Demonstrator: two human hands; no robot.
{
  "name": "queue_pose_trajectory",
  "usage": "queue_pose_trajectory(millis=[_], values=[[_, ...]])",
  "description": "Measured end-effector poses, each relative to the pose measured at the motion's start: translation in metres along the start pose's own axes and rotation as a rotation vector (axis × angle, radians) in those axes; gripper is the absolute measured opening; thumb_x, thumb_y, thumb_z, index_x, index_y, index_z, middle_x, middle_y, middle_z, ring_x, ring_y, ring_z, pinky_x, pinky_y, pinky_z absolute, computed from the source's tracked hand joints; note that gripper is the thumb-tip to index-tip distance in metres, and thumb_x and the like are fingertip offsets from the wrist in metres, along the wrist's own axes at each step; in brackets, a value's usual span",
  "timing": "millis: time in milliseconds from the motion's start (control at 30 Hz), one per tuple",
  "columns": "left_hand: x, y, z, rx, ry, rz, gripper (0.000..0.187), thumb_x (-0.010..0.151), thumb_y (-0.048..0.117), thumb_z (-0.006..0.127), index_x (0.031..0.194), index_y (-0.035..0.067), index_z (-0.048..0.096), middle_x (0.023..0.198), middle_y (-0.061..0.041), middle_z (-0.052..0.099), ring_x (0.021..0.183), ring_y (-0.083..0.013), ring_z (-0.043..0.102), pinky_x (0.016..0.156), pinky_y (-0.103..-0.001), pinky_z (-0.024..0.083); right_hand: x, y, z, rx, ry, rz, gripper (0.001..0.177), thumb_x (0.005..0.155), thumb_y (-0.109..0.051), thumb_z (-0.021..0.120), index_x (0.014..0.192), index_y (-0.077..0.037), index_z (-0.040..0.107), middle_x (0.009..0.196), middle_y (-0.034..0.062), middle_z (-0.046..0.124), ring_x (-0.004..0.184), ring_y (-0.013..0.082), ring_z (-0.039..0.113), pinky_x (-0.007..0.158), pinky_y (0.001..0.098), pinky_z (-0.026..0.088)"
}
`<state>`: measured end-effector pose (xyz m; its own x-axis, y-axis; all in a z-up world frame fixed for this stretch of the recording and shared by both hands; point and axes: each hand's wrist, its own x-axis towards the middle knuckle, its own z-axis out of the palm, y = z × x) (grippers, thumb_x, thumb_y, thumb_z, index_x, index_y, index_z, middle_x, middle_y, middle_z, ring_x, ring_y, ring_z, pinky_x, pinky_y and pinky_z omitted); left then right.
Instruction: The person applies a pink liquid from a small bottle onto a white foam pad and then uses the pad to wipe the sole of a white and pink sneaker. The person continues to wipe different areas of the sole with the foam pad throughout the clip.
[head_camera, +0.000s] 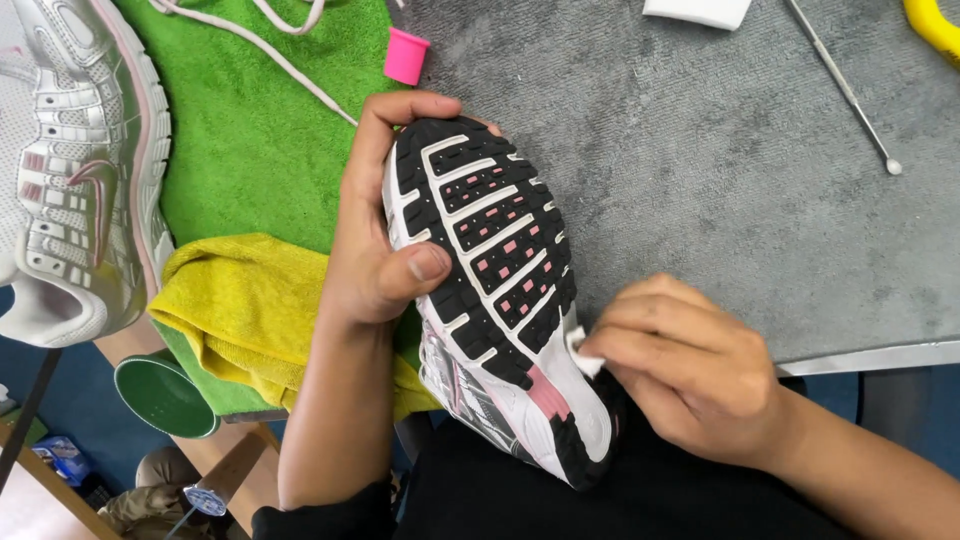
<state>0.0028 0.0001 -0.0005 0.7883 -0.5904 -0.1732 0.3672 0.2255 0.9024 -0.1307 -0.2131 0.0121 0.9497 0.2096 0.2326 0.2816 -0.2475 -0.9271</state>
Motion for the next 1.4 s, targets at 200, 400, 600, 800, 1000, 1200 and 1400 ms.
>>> queue_pose_trajectory(millis=[200, 400, 600, 800, 1000, 1200, 1400], values=[[0.0, 0.0, 0.002, 0.085, -0.002, -0.005, 0.08, 0.078, 0.052, 0.079, 0.134, 0.01, 0.041, 0.125, -0.013, 0.062, 0.111, -0.0211, 0.067, 0.094, -0.034, 0.059, 0.0, -0.007, 0.01, 0.015, -0.116, -0.042, 0.015, 0.097, 0.0, 0.052, 0.104, 0.008, 0.063, 0.094, 0.0174, 0.064, 0.08, 0.0303, 0.062, 0.078, 0.0385, 0.053], [-0.001, -0.006, -0.002, -0.013, -0.015, 0.038, 0.079, 0.081, 0.048, 0.081, 0.136, 0.009, 0.039, 0.129, -0.017, 0.059, 0.112, -0.0239, 0.065, 0.096, -0.038, 0.059, 0.006, -0.002, 0.0, -0.035, 0.016, 0.036, 0.006, 0.091, 0.003, 0.062, 0.093, 0.004, 0.067, 0.087, 0.014, 0.065, 0.077, 0.0296, 0.06, 0.075, 0.0368, 0.051], [-0.001, -0.007, -0.002, -0.028, -0.032, 0.046, 0.076, 0.082, 0.046, 0.08, 0.135, 0.01, 0.04, 0.129, -0.017, 0.058, 0.113, -0.0245, 0.065, 0.096, -0.039, 0.06, 0.003, -0.009, 0.005, 0.012, -0.144, -0.01, 0.013, 0.096, -0.002, 0.055, 0.102, 0.004, 0.065, 0.092, 0.0139, 0.063, 0.078, 0.028, 0.056, 0.079, 0.0377, 0.05], [-0.001, -0.005, -0.001, -0.035, -0.006, 0.034, 0.079, 0.081, 0.046, 0.08, 0.135, 0.007, 0.039, 0.127, -0.018, 0.058, 0.111, -0.0251, 0.065, 0.093, -0.038, 0.059, 0.013, -0.007, 0.013, -0.004, 0.005, -0.028, 0.009, 0.093, 0.003, 0.059, 0.097, 0.007, 0.066, 0.09, 0.0158, 0.064, 0.078, 0.03, 0.06, 0.074, 0.0374, 0.051], [-0.001, -0.009, -0.006, -0.124, -0.026, 0.056, 0.078, 0.081, 0.043, 0.083, 0.136, 0.007, 0.04, 0.128, -0.02, 0.059, 0.115, -0.0286, 0.064, 0.098, -0.043, 0.059, 0.008, -0.008, -0.005, 0.209, -0.174, 0.074, 0.011, 0.093, -0.004, 0.06, 0.1, 0.001, 0.067, 0.09, 0.011, 0.067, 0.079, 0.0276, 0.058, 0.076, 0.0369, 0.052], [-0.002, -0.007, -0.004, -0.077, -0.017, 0.054, 0.077, 0.082, 0.047, 0.08, 0.135, 0.009, 0.039, 0.127, -0.019, 0.058, 0.114, -0.0275, 0.064, 0.097, -0.043, 0.059, 0.009, -0.009, 0.015, -0.076, -0.041, -0.021, 0.008, 0.092, -0.004, 0.065, 0.096, 0.002, 0.068, 0.092, 0.0105, 0.066, 0.077, 0.0252, 0.056, 0.073, 0.0353, 0.049], [-0.003, -0.007, -0.005, -0.102, -0.006, 0.049, 0.08, 0.081, 0.046, 0.081, 0.136, 0.006, 0.039, 0.129, -0.019, 0.059, 0.115, -0.0264, 0.064, 0.098, -0.042, 0.059, 0.01, -0.011, 0.001, 0.095, -0.206, 0.04, 0.009, 0.094, -0.003, 0.057, 0.098, -0.002, 0.065, 0.094, 0.0079, 0.068, 0.077, 0.0251, 0.057, 0.072, 0.0342, 0.049]])
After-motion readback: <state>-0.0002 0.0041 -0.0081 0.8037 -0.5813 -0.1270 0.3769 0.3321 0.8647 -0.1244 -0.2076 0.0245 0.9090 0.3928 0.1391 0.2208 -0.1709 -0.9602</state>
